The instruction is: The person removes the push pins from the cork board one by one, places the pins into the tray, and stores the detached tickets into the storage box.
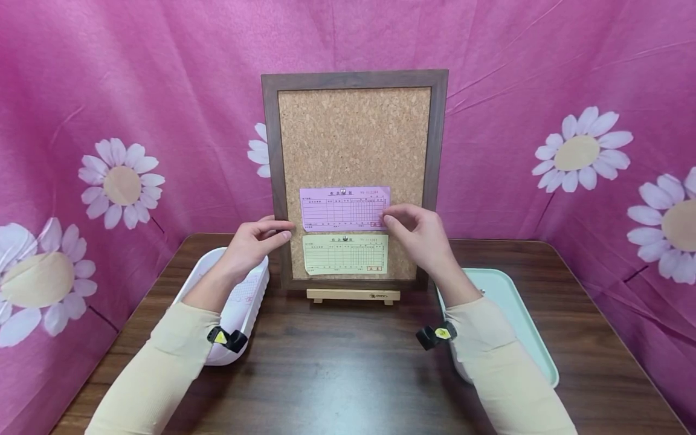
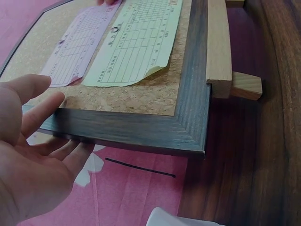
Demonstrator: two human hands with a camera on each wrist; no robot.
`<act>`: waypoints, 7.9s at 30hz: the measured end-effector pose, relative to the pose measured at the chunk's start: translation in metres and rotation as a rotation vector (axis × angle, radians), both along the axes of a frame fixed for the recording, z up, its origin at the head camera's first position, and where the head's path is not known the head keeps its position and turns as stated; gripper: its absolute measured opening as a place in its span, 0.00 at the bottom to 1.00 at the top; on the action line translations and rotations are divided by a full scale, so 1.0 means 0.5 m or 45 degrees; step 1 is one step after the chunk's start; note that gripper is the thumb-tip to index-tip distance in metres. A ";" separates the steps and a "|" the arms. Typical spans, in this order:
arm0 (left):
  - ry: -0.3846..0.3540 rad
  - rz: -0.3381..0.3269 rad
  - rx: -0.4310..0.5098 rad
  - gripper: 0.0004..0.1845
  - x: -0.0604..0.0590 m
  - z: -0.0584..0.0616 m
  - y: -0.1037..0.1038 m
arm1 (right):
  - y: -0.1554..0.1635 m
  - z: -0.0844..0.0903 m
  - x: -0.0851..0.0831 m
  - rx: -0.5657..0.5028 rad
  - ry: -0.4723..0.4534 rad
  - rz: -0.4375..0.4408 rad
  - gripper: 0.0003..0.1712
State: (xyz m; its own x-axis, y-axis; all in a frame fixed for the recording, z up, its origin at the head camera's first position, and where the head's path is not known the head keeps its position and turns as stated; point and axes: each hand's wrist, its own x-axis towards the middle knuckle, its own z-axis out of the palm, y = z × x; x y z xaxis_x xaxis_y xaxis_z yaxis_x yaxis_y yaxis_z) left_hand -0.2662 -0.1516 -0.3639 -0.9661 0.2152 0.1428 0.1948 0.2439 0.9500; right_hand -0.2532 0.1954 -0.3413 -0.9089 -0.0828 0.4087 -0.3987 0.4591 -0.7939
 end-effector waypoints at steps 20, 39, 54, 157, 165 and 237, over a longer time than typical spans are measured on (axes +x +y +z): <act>0.036 0.022 -0.074 0.17 -0.003 -0.005 0.027 | -0.040 0.001 -0.017 -0.119 -0.024 0.062 0.14; 0.097 0.049 -0.057 0.15 -0.007 -0.005 0.041 | -0.062 0.010 -0.024 -0.076 -0.010 0.060 0.13; 0.065 0.091 -0.132 0.16 -0.016 0.007 0.050 | -0.085 0.020 -0.034 -0.059 -0.033 0.062 0.12; 0.215 0.280 -0.019 0.14 -0.042 0.037 0.089 | -0.187 0.059 -0.068 0.076 0.029 -0.300 0.10; 0.231 0.281 -0.003 0.14 -0.043 0.034 0.093 | -0.188 0.059 -0.067 0.091 0.020 -0.335 0.10; 0.265 0.282 0.006 0.14 -0.050 0.034 0.092 | -0.191 0.064 -0.071 0.175 0.118 -0.354 0.08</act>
State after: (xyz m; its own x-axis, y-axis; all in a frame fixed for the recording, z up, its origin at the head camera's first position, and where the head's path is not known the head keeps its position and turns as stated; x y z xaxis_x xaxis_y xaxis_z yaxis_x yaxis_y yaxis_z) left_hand -0.2913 -0.1058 -0.3469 -0.9394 0.0013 0.3428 0.3277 0.2977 0.8967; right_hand -0.2887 0.1000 -0.3091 -0.8640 0.1036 0.4927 -0.3104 0.6610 -0.6832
